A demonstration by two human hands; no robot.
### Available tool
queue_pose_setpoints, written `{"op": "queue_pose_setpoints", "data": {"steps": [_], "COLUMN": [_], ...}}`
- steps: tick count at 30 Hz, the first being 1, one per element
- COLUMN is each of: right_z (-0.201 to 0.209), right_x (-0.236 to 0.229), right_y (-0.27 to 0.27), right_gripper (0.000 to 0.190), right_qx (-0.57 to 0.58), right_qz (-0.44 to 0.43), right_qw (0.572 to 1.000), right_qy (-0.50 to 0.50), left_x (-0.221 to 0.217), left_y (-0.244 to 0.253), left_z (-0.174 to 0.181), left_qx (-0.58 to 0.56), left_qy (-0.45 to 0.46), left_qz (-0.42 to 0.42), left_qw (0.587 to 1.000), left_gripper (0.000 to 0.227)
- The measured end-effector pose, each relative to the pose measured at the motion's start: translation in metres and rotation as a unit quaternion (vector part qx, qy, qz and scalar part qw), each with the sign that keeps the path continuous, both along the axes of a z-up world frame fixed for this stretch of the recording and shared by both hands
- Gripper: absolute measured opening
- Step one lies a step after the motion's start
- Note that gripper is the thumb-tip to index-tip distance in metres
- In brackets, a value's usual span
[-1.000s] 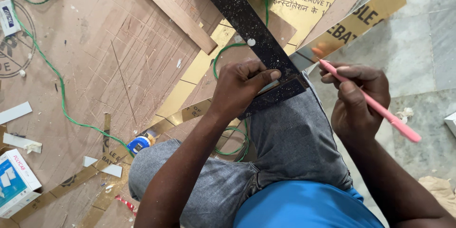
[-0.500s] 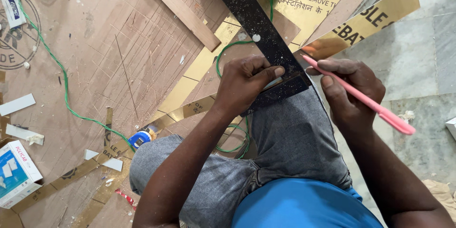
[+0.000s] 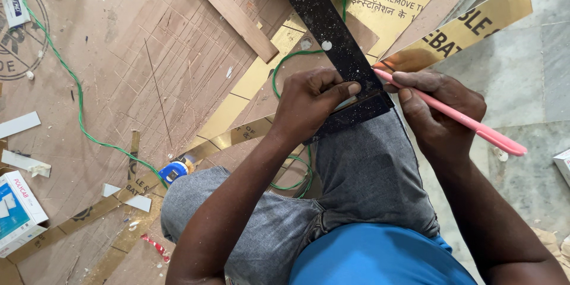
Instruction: The person measures and marks a wooden plank using a tape measure, pencil, and set square. They then use a circular saw to cut the plank along the marked line. The person repeats the measuring and marking process on another piece of wood.
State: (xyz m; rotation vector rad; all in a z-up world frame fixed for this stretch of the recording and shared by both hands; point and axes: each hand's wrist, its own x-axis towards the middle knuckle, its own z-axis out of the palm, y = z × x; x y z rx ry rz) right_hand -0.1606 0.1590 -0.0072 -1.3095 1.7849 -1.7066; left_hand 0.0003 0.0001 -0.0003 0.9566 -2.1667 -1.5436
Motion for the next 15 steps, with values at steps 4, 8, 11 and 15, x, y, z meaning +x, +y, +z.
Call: {"op": "queue_pose_setpoints", "data": {"steps": [4, 8, 11, 15], "right_z": [-0.0002, 0.0001, 0.0001, -0.0001], "right_x": [0.0005, 0.0013, 0.0012, 0.0005], "right_y": [-0.0001, -0.0011, -0.0019, -0.0017], "right_gripper": [0.014, 0.015, 0.014, 0.013], "right_qx": [-0.002, -0.005, -0.004, -0.002], "right_qz": [-0.001, 0.0, -0.006, -0.005], "right_qw": [1.0, 1.0, 1.0, 1.0], "right_qy": [-0.028, -0.022, -0.004, 0.014], "left_x": [0.0004, 0.0003, 0.0, 0.0004], "left_y": [0.0002, -0.0006, -0.0005, -0.0001], "left_z": [-0.0004, -0.0009, -0.0015, -0.0015], "left_qx": [0.009, -0.003, -0.008, -0.018], "left_qy": [0.005, 0.0, 0.002, 0.012], "left_qz": [0.002, -0.002, -0.004, -0.001], "left_qw": [1.0, 1.0, 1.0, 1.0], "left_gripper": [0.031, 0.031, 0.03, 0.03]}}
